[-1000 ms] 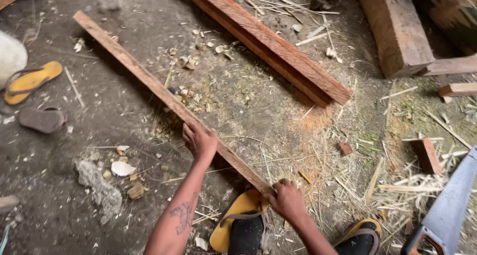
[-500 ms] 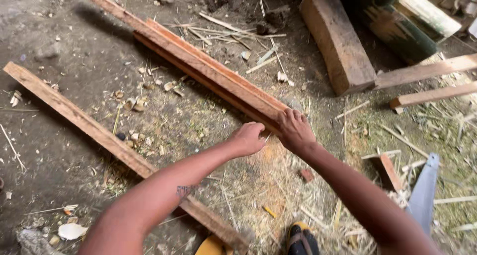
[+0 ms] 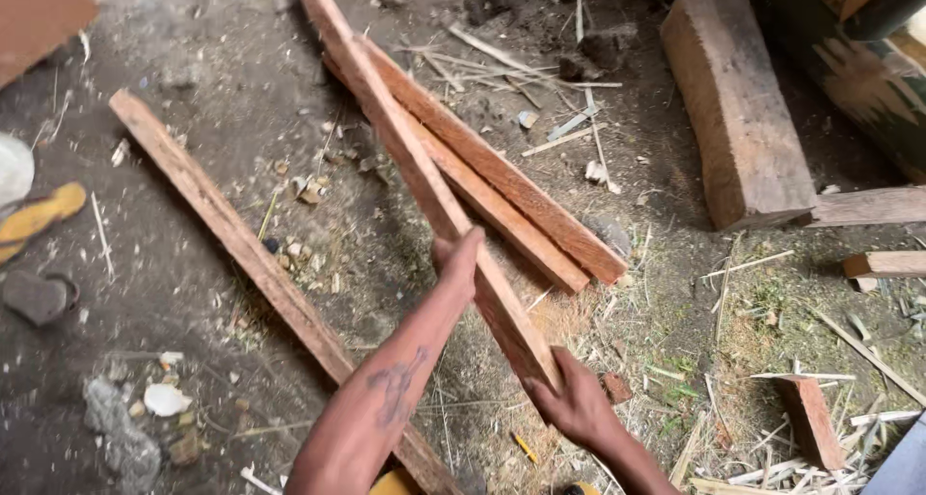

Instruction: The person measures and marks wooden planks, then saws them to length. They retrieve nails and a hammer, then assemble the cut pieces into a rectangular wooden frame by hammering nails at the joints. The completed frame is lifted and set aside.

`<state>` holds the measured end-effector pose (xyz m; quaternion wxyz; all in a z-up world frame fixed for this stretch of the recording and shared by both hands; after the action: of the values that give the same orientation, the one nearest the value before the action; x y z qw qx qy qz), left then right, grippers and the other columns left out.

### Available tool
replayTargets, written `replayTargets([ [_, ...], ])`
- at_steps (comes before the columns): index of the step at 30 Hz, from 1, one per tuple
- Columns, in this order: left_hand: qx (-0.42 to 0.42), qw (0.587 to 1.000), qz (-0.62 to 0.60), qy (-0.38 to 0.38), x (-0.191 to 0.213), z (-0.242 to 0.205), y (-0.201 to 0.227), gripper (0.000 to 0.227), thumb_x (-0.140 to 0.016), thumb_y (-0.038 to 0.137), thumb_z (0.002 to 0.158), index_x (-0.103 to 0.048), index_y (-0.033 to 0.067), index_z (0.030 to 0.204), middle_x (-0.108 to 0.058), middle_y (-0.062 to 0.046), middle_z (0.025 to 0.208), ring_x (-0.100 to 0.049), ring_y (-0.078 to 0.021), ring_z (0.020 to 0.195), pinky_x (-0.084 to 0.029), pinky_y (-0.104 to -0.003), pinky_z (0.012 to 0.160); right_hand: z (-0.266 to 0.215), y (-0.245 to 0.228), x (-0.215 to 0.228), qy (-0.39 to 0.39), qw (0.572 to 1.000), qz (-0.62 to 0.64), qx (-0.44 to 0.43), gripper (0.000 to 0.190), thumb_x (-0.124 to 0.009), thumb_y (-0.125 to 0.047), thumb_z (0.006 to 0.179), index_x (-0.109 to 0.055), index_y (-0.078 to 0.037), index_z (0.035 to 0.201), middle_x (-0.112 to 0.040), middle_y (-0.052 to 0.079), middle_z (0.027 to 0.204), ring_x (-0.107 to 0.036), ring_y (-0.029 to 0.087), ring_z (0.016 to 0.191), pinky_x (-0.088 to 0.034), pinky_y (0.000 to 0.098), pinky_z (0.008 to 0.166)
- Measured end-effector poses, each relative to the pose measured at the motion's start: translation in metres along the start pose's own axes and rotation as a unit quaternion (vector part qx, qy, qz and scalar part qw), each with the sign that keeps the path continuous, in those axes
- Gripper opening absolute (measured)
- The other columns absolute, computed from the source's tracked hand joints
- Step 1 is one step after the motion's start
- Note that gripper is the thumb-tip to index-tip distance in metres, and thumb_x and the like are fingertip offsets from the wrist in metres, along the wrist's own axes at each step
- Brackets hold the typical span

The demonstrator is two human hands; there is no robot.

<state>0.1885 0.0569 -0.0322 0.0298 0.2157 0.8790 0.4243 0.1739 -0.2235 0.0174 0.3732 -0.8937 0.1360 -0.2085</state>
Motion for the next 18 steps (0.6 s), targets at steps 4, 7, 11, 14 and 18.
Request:
replayTargets([
  [4, -0.032, 0.980, -0.154, -0.118, -0.030, 0.002, -0.030, 0.025, -0.070, 0.016, 0.087, -0.050, 0.0053, 0.099, -0.055, -0.016, 0.098, -0.060, -0.0263, 0.086, -0.058, -0.041, 0.078, -0.034, -0.007, 0.034, 0.161, 0.957, -0.186, 0.152, 0.058, -0.074, -0.034, 0.085, -0.054, 0.000, 0.128, -0.073, 0.022, 0.091, -0.072, 0.026, 0.066, -0.060, 0.0379, 0.055],
  [7, -0.090, 0.959, -0.181, -0.199, -0.070, 0.005, -0.043, 0.027, -0.069, 0.027, 0.100, -0.051, 0.0054, 0.098, -0.052, -0.012, 0.101, -0.055, -0.0201, 0.090, -0.054, -0.035, 0.077, -0.035, 0.020, 0.060, 0.134, 0.975, -0.176, -0.033, 0.055, -0.063, -0.033, 0.092, -0.052, -0.011, 0.141, -0.075, 0.020, 0.098, -0.078, 0.025, 0.070, -0.066, 0.0360, 0.056],
  [11, -0.099, 0.927, -0.208, -0.296, -0.117, -0.004, -0.042, 0.027, -0.059, 0.033, 0.099, -0.055, 0.0073, 0.100, -0.055, -0.008, 0.103, -0.054, -0.0123, 0.090, -0.049, -0.031, 0.072, -0.054, -0.008, 0.069, 0.274, 0.926, -0.220, 0.139, 0.061, -0.066, -0.025, 0.084, -0.050, -0.002, 0.137, -0.071, 0.026, 0.103, -0.074, 0.030, 0.069, -0.064, 0.0388, 0.054],
  [14, -0.038, 0.936, -0.169, -0.308, -0.141, -0.015, -0.024, 0.033, -0.050, 0.040, 0.098, -0.056, 0.0082, 0.105, -0.059, -0.010, 0.100, -0.059, -0.0142, 0.085, -0.052, -0.031, 0.068, -0.053, -0.022, 0.072, 0.334, 0.879, -0.284, 0.187, 0.056, -0.065, -0.026, 0.086, -0.049, 0.003, 0.131, -0.068, 0.030, 0.106, -0.071, 0.033, 0.072, -0.062, 0.0399, 0.053],
  [18, -0.003, 0.953, 0.102, -0.286, -0.157, -0.028, 0.019, 0.048, -0.039, 0.047, 0.098, -0.060, 0.0068, 0.113, -0.066, -0.013, 0.100, -0.065, -0.0137, 0.082, -0.055, -0.030, 0.063, -0.008, 0.012, 0.110, 0.223, 0.940, -0.254, -0.039, 0.040, -0.059, -0.034, 0.099, -0.057, -0.007, 0.129, -0.075, 0.015, 0.099, -0.072, 0.024, 0.066, -0.058, 0.0366, 0.056],
])
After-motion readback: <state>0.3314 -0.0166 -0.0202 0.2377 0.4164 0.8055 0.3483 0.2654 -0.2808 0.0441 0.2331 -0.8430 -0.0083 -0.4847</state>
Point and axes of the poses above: each hand's wrist, its own z-axis towards the middle knuckle, its own x-axis out of the back of the hand, y = z × x, the point moved 6 cm from there along z, towards the middle knuckle
